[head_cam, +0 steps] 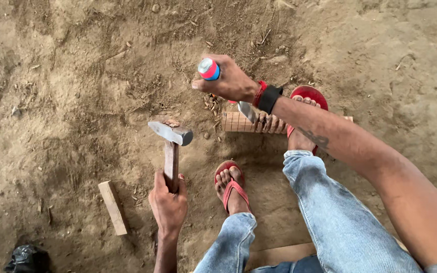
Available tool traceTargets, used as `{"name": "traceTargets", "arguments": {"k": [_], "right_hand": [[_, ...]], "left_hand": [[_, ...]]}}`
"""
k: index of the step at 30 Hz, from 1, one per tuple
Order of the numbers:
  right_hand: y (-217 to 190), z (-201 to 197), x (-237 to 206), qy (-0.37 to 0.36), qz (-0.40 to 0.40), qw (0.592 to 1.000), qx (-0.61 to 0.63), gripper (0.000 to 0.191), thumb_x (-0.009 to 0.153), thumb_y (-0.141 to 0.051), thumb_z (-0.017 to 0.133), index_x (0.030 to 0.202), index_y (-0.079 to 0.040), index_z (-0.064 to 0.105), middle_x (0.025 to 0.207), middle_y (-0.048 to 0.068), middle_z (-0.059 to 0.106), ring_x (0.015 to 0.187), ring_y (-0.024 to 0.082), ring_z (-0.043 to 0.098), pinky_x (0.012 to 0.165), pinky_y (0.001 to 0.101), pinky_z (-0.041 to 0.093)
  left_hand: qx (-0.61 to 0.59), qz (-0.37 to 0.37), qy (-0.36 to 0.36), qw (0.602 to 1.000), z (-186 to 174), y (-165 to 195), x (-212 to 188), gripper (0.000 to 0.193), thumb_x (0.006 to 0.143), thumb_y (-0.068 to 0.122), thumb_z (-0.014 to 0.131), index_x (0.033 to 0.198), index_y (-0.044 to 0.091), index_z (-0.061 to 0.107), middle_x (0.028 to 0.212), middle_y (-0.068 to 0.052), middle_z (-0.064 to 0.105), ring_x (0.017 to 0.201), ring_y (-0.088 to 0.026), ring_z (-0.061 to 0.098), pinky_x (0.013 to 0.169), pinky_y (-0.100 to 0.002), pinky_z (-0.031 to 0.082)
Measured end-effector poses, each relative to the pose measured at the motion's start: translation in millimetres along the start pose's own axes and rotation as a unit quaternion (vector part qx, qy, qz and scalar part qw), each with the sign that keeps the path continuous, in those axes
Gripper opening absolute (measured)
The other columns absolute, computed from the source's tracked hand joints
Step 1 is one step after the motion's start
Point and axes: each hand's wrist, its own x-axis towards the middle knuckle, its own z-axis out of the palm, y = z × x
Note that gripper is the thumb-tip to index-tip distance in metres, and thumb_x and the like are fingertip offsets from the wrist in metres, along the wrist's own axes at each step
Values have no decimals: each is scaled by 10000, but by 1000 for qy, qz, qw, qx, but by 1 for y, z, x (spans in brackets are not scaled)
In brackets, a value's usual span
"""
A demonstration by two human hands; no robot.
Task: The person uses a hammer and chisel to carve notches into a small wooden block placed on the ground. The person repeatedly strikes the chisel to remove wood chips and shape the block.
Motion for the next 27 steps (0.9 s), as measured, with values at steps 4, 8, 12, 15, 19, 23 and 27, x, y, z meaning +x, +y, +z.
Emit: {"name": "traceTargets", "arguments": {"k": [4,8,12,15,19,23,27], "right_hand": [[-6,8,0,-15,34,999,-1,270,883,-331,764,836,-115,610,777,-8,572,679,121,583,608,303,536],[-12,16,0,-62,23,998,-2,304,884,-349,781,819,-120,593,809,-9,589,697,117,625,626,294,572],[-20,41,-18,-146,-41,985,83,238,905,-300,777,880,-109,637,798,-1,638,707,133,648,663,307,581],[-23,56,-26,-169,-43,982,77,163,907,-253,720,936,-108,651,795,6,635,693,131,661,637,306,601],[-18,53,-15,-121,-28,991,47,164,891,-231,726,971,-104,659,794,22,661,693,141,674,628,315,611],[-13,52,-7,-123,48,991,30,169,885,-262,732,945,-115,675,801,19,697,677,151,689,605,329,616],[-16,68,-9,-121,-51,991,2,205,876,-206,760,986,-68,656,875,62,681,766,205,677,714,379,607]], "left_hand": [[-3,-22,-4,1000,0,-5,-1,219,954,169,724,942,61,534,581,5,493,436,-117,457,434,-309,426],[-19,-12,4,1000,3,-10,-2,225,954,173,726,924,63,532,587,14,515,435,-112,465,435,-305,430],[-42,-4,21,999,5,-16,-4,224,952,153,726,915,63,525,598,10,513,446,-97,471,428,-296,436],[-65,-19,26,997,4,-19,-5,202,957,153,720,939,70,537,607,14,528,436,-89,476,396,-279,452],[-109,-69,36,991,-2,-13,-3,192,972,162,720,966,69,552,692,-13,557,466,-94,501,397,-267,471],[-112,-31,55,992,-27,9,12,156,991,141,716,1033,72,582,833,-15,612,544,-87,517,432,-262,499],[-282,-158,144,935,-71,29,34,160,995,38,633,1051,95,494,839,-36,592,523,-118,537,400,-256,481]]}}
